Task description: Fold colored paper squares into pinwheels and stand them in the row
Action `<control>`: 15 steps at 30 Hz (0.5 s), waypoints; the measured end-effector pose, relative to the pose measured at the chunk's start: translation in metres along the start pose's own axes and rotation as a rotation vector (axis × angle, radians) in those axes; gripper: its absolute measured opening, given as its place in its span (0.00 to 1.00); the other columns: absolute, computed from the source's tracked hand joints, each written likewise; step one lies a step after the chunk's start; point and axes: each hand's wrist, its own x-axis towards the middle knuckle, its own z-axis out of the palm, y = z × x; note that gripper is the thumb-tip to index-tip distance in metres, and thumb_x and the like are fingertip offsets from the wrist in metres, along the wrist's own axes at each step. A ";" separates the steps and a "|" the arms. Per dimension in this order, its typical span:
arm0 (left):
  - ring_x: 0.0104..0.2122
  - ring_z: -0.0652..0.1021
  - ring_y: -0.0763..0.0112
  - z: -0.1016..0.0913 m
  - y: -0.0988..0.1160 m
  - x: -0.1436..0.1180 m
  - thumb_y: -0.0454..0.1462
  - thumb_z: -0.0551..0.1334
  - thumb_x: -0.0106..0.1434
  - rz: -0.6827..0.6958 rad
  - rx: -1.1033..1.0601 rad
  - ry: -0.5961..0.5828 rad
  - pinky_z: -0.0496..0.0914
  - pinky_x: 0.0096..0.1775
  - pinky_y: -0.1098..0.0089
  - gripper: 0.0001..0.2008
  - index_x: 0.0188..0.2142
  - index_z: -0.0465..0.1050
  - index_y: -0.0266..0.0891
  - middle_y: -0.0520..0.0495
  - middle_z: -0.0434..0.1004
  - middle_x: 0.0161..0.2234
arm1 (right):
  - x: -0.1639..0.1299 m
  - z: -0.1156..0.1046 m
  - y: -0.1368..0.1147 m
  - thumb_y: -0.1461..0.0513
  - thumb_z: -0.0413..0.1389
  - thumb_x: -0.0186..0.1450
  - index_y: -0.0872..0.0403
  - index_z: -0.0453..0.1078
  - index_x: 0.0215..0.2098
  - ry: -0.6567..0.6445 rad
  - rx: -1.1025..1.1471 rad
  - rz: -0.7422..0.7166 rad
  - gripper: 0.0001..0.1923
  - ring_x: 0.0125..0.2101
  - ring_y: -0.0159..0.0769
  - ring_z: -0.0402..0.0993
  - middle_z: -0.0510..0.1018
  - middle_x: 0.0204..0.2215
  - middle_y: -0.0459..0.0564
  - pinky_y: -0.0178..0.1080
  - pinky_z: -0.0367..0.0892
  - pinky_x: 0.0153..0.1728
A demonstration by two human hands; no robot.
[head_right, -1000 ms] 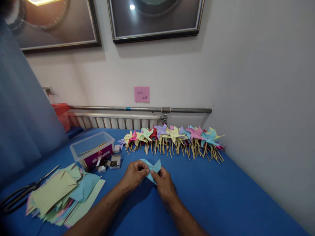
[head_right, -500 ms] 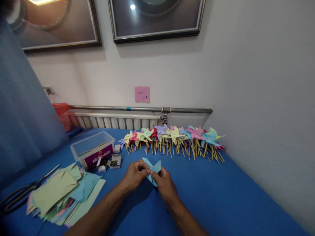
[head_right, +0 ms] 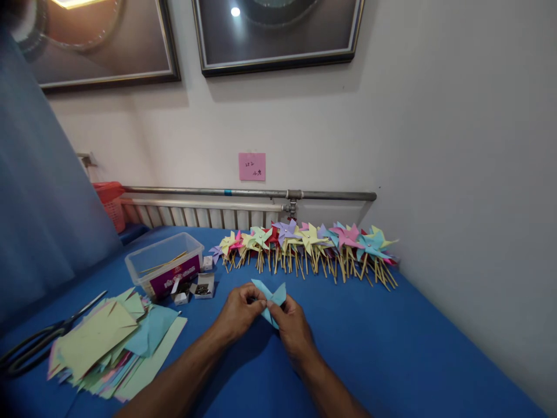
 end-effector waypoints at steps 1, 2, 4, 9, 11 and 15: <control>0.28 0.70 0.75 0.000 0.000 0.000 0.31 0.61 0.54 -0.003 0.010 -0.004 0.62 0.32 0.74 0.04 0.24 0.73 0.36 0.52 0.71 0.29 | 0.000 0.000 0.001 0.49 0.68 0.53 0.56 0.77 0.41 0.006 -0.004 0.000 0.24 0.30 0.41 0.74 0.81 0.28 0.50 0.38 0.67 0.32; 0.28 0.70 0.75 0.000 0.001 0.000 0.31 0.61 0.54 -0.006 0.018 -0.008 0.62 0.32 0.74 0.04 0.24 0.73 0.36 0.52 0.71 0.29 | 0.001 -0.001 0.001 0.49 0.68 0.53 0.56 0.77 0.41 0.012 -0.012 0.000 0.24 0.30 0.41 0.74 0.81 0.28 0.49 0.38 0.67 0.32; 0.28 0.69 0.75 0.000 0.001 -0.001 0.31 0.62 0.55 -0.014 0.025 -0.012 0.62 0.31 0.74 0.04 0.24 0.73 0.36 0.52 0.71 0.29 | 0.002 -0.001 0.004 0.48 0.67 0.53 0.56 0.77 0.40 0.025 -0.042 -0.003 0.24 0.29 0.41 0.74 0.80 0.26 0.49 0.38 0.67 0.31; 0.28 0.69 0.75 0.004 0.002 -0.003 0.30 0.61 0.55 -0.021 0.028 0.014 0.62 0.31 0.74 0.04 0.26 0.74 0.36 0.53 0.71 0.29 | 0.006 -0.003 0.010 0.47 0.66 0.52 0.56 0.77 0.36 0.093 -0.120 -0.021 0.23 0.27 0.40 0.72 0.79 0.25 0.47 0.38 0.66 0.29; 0.27 0.69 0.75 0.005 0.003 -0.004 0.29 0.61 0.55 -0.022 0.028 0.021 0.62 0.31 0.74 0.04 0.27 0.75 0.36 0.53 0.70 0.28 | 0.006 -0.003 0.011 0.47 0.66 0.51 0.56 0.77 0.35 0.106 -0.132 -0.014 0.23 0.27 0.40 0.72 0.79 0.25 0.48 0.38 0.65 0.29; 0.28 0.70 0.75 0.005 0.003 -0.003 0.29 0.61 0.54 -0.029 0.019 0.029 0.62 0.31 0.73 0.04 0.26 0.74 0.36 0.53 0.71 0.28 | 0.005 -0.002 0.009 0.48 0.66 0.52 0.56 0.77 0.36 0.093 -0.108 -0.015 0.23 0.28 0.41 0.74 0.82 0.29 0.50 0.39 0.68 0.31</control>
